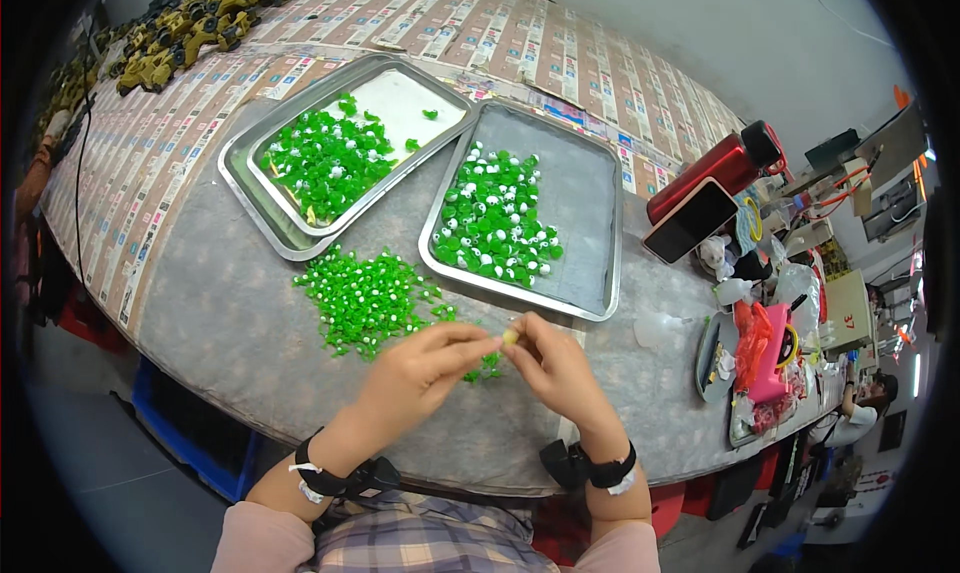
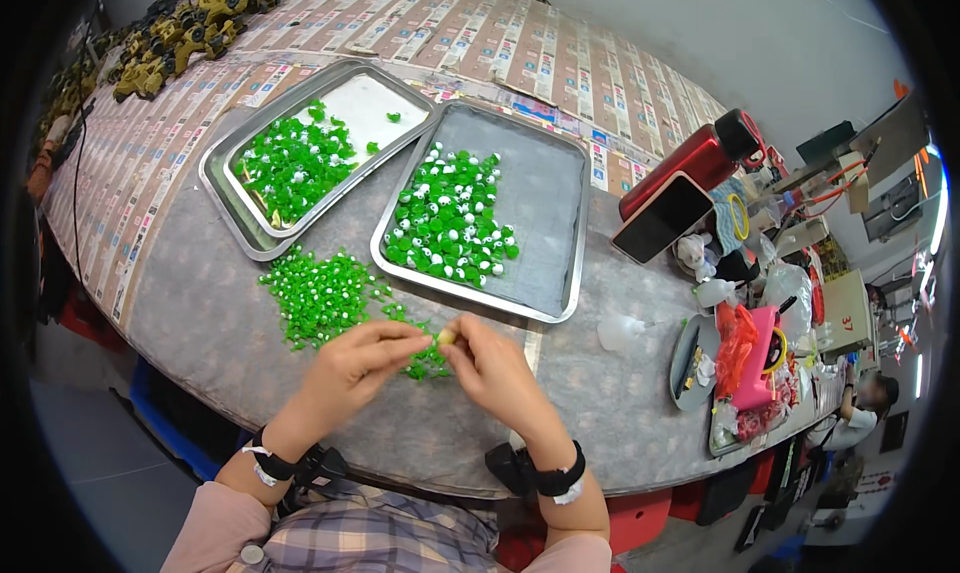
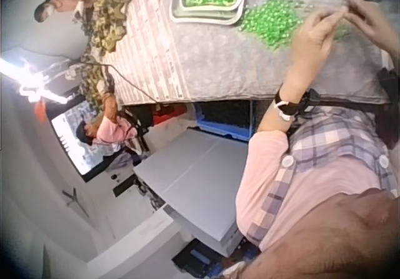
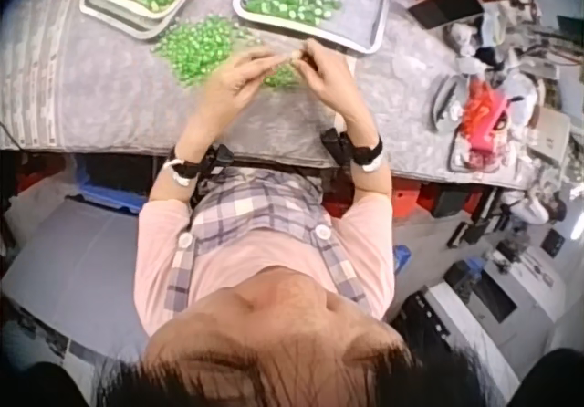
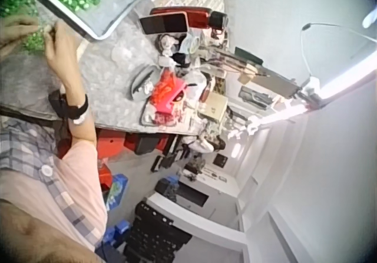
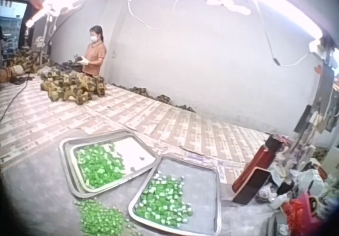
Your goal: The person repeatedly picks up small green plastic pieces, applies a white substance from a squeeze bottle, and places the finished items into a metal tray. The process is repetitive and involves handling small objects one at a time.
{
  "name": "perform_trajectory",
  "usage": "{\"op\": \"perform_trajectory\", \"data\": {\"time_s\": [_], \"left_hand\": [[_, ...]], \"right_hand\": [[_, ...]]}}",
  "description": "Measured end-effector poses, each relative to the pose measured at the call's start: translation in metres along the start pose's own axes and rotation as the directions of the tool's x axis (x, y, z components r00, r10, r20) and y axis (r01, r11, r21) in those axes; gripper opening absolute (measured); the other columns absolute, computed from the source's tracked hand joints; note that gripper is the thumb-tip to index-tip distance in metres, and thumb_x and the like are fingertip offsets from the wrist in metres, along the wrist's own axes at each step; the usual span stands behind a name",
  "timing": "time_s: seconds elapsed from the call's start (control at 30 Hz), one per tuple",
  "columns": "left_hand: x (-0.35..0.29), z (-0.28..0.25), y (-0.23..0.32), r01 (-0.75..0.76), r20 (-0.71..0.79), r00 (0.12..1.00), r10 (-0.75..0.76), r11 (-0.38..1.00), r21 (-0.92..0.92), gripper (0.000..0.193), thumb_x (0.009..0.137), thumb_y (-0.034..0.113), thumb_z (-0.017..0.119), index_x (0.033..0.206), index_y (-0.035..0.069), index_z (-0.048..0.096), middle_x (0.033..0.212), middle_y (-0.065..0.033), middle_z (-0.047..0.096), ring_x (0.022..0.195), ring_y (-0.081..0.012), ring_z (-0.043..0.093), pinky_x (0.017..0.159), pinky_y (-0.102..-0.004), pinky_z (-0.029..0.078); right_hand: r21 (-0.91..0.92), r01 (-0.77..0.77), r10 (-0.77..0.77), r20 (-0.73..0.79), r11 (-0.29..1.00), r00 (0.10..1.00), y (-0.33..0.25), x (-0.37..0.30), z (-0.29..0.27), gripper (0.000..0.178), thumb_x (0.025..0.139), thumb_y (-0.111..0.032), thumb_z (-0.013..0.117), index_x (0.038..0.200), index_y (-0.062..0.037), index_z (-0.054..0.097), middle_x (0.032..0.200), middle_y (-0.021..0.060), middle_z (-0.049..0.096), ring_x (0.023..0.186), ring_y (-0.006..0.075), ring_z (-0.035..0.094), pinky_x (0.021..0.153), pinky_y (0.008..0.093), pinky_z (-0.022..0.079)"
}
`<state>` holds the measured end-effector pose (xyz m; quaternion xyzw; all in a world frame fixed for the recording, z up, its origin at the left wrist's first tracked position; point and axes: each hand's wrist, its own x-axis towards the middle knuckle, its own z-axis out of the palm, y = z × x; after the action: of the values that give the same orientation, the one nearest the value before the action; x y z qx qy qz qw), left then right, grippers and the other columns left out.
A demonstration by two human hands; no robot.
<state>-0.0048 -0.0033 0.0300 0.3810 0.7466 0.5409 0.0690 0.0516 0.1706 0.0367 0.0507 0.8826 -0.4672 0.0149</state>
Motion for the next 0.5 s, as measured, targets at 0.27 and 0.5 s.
{"op": "perform_trajectory", "data": {"time_s": [0.27,0.5], "left_hand": [[-0.006,0.011,0.005,-0.008,0.125,0.992,0.020,0.996,-0.091,0.019,0.074,0.006,0.056,0.093,0.010,0.060,0.083,-0.0070,0.058,0.071,-0.0182,0.057,0.060,-0.0248,0.045],[-0.010,0.011,-0.002,0.420,0.186,0.891,-0.413,0.599,-0.681,0.015,0.083,0.009,0.049,0.092,0.000,0.057,0.081,-0.0042,0.058,0.076,-0.0105,0.055,0.069,-0.0223,0.045]], "right_hand": [[0.568,-0.215,0.125,0.194,0.794,0.973,0.006,-0.039,0.007,0.012,0.079,-0.009,0.054,0.089,-0.0032,0.050,0.062,-0.0018,0.044,0.057,0.0044,0.040,0.050,0.0198,0.033],[0.048,0.080,0.025,-0.964,0.996,0.266,0.050,-0.067,-0.064,0.030,0.074,-0.005,0.059,0.102,-0.0035,0.048,0.087,0.0049,0.053,0.073,0.0129,0.050,0.063,0.0208,0.038]]}}
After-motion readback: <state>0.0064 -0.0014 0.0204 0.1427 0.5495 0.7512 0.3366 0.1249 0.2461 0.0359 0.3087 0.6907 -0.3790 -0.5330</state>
